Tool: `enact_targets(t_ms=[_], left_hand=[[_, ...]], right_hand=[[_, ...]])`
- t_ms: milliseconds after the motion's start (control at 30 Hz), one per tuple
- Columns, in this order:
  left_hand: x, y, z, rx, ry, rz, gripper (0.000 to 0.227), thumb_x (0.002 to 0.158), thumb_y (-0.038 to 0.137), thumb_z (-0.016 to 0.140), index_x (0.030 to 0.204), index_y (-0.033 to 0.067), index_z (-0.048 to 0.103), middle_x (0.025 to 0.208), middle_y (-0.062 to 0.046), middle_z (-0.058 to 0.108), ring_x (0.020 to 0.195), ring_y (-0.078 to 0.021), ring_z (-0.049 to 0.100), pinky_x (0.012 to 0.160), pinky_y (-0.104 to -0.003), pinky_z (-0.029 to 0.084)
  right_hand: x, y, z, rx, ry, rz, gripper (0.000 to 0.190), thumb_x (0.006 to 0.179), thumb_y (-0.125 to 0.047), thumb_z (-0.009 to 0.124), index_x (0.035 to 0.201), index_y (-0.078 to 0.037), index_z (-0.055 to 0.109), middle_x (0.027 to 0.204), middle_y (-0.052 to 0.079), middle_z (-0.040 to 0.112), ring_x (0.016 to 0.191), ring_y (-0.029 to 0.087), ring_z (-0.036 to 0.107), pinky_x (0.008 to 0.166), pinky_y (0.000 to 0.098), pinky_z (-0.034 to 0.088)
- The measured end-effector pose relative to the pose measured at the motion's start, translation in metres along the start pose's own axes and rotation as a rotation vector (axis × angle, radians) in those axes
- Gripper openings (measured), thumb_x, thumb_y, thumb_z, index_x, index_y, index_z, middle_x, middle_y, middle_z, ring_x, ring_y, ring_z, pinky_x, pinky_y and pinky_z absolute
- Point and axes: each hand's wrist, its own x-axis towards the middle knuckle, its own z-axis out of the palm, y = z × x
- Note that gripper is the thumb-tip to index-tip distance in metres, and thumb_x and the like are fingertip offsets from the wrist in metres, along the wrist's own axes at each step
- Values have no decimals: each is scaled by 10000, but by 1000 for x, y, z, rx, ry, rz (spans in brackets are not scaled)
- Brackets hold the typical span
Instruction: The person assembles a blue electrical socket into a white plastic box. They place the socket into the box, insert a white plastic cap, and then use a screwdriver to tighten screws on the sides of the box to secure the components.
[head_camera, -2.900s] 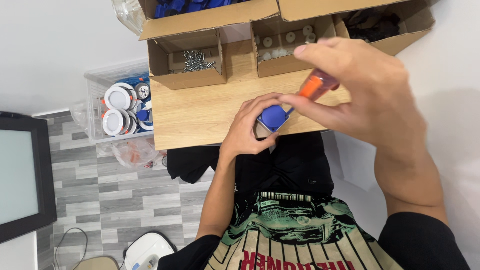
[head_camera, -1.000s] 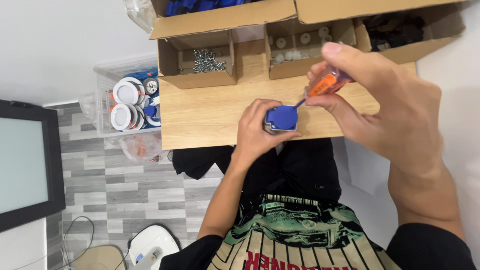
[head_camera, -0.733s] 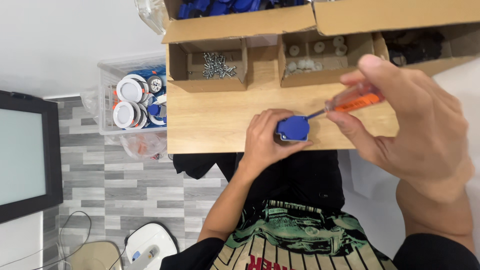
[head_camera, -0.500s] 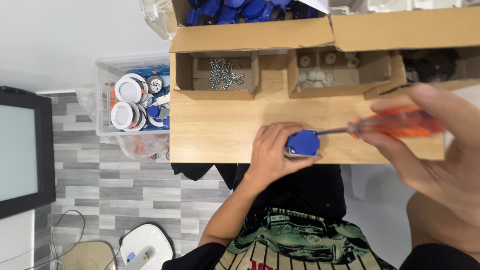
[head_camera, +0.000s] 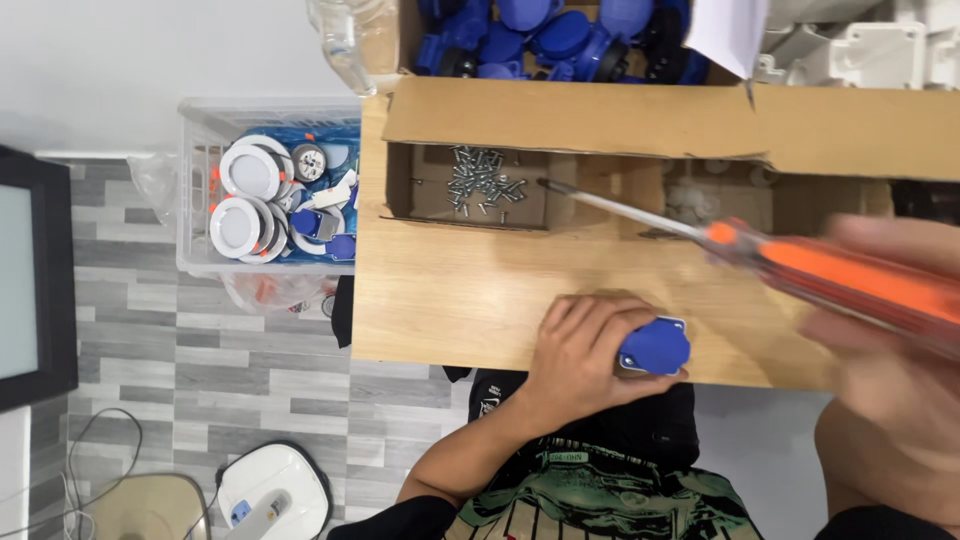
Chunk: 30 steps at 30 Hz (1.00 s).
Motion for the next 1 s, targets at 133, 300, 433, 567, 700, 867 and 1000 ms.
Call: enact_targets(t_ms=[133, 300, 433, 567, 700, 867, 1000], left_hand=[[6, 3, -8, 8, 29, 13, 599, 903, 551, 878, 1207, 81, 665, 1218, -87, 768, 1111, -243, 757, 901, -383, 471], [8, 6, -10, 34, 40, 3, 555, 923, 555, 841, 1199, 100, 680, 1191, -62, 752, 1088, -236, 747, 881, -395, 471], [9, 8, -10, 82, 61, 10, 546, 920, 555, 830, 1195, 108, 681, 1174, -54, 753, 1064, -230, 747, 862, -395, 470], [4, 8, -8, 80, 39, -2, 601, 886, 621, 809, 1186, 117, 683, 1176, -65, 767, 1018, -249, 736, 879, -402, 477], [-3, 8, -8, 19, -42, -63, 807, 787, 747, 762, 1273, 111, 667, 1262, -82, 745, 1117, -271, 725, 986, -431, 507], [-7, 6, -13, -281, 106, -64, 768, 772, 565, 885, 1314, 79, 641, 1353, -130, 699, 1258, -303, 696, 1123, -465, 561], [-26, 2, -17, -715, 306, -204, 338, 1013, 220, 731, 1287, 57, 621, 1309, -137, 659, 1208, -256, 671, 1046, -343, 576]], right_hand=[[49, 37, 56, 132, 70, -651, 850, 1032, 229, 850, 1634, -152, 386, 1521, 489, 600, 1361, 537, 757, 1131, 573, 745], [84, 19, 89, 39, 50, -574, 285, 1003, 19, 874, 1157, 133, 663, 1303, 347, 759, 1224, 450, 793, 906, 410, 699], [84, 14, 99, -78, 85, -469, 220, 1066, -9, 892, 1133, 56, 693, 1331, 244, 803, 1163, 289, 791, 816, 276, 613], [80, 20, 93, 45, 137, -628, 382, 1072, 49, 863, 1258, 41, 529, 1290, 340, 758, 1250, 440, 787, 907, 400, 660], [65, 23, 75, 249, 214, -699, 530, 1057, 143, 813, 1378, 23, 409, 1221, 418, 660, 1237, 552, 759, 1034, 609, 716], [18, 1, 54, 273, 412, -689, 446, 1153, 75, 661, 1385, -17, 291, 1376, 242, 371, 1182, 583, 702, 984, 661, 700], [-26, 16, 35, 313, 454, -641, 424, 1178, 102, 574, 1399, -44, 243, 1191, 519, 549, 1035, 582, 680, 936, 681, 674]])
